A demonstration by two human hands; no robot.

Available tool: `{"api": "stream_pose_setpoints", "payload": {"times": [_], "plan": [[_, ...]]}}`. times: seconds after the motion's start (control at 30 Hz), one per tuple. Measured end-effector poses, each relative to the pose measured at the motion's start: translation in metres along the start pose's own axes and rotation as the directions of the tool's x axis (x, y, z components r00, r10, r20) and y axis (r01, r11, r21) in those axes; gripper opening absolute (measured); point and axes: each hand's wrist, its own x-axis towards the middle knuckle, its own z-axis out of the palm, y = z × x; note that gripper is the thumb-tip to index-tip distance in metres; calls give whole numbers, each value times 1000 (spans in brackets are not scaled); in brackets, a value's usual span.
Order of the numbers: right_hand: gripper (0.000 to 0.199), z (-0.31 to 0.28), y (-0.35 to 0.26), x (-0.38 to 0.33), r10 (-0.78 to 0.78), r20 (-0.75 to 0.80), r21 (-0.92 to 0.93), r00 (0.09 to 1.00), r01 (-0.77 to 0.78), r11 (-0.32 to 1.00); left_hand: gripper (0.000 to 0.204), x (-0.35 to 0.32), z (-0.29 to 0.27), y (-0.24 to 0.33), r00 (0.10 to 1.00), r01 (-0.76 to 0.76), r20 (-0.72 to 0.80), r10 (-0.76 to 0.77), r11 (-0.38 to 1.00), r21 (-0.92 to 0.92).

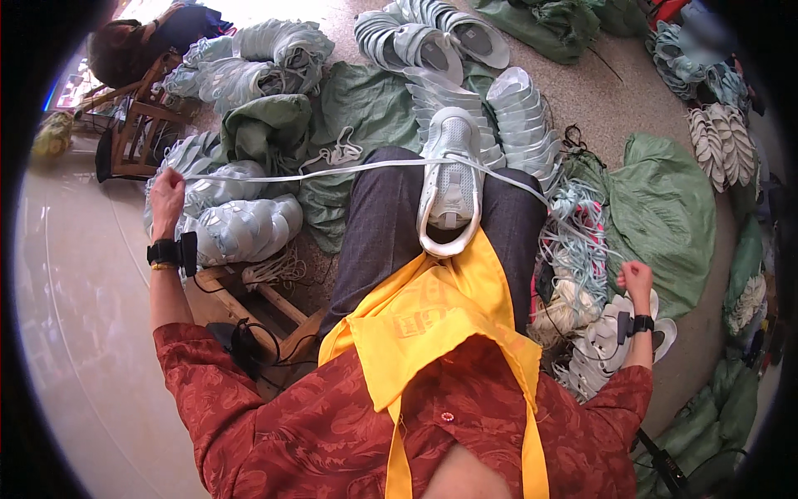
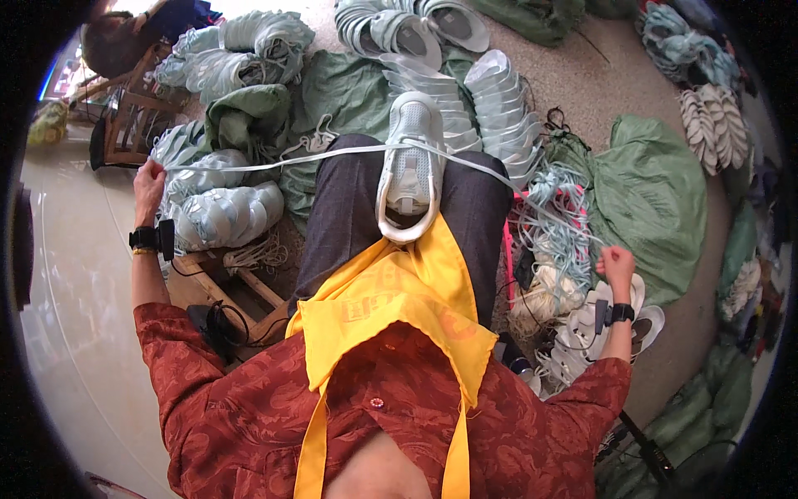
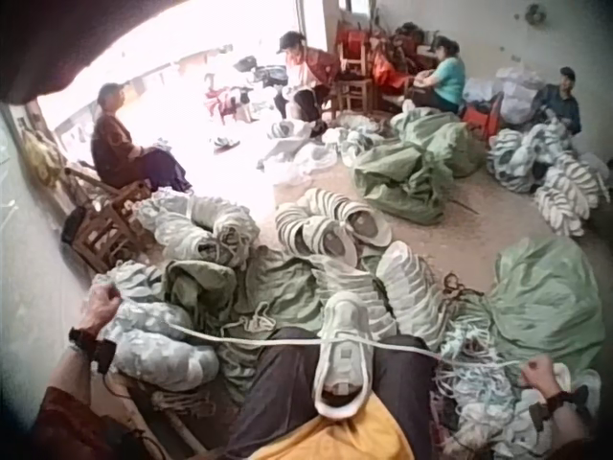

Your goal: The person sits on the floor and laces a white sneaker resting on their lap. They thread the laces through the eyelets, pull them tight, and tie a bow knot to secure the shoe.

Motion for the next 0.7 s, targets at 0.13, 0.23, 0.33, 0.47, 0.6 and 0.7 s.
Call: {"api": "stream_pose_setpoints", "payload": {"times": [0.13, 0.23, 0.33, 0.47, 0.6, 0.7], "plan": [[19, 15, -59, 4, -18, 194, 174, 981, -17, 985, 10, 38, -27, 51, 993, -118, -33, 114, 975, -191], [16, 1, -124, -10, -187, -46, 496, 981, 185, 849, 11, 39, -62, 86, 970, -56, -241, -7, 966, -251], [21, 6, -141, -14, -63, -329, 791, 942, 311, 527, 15, 35, -50, 62, 942, -119, -327, -76, 836, -536], [29, 92, -204, -74, -179, 109, 746, 978, 38, 665, 14, -43, 30, 157, 813, 383, 566, 133, 611, -693], [21, 154, -280, -115, -292, 449, 511, 844, 26, 859, 13, -115, 16, 293, 504, 582, 743, 441, 462, -669], [17, 182, -316, -112, -488, 374, 333, 789, 377, 865, 15, -127, 24, 338, 643, 526, 600, 476, 296, -797]]}}
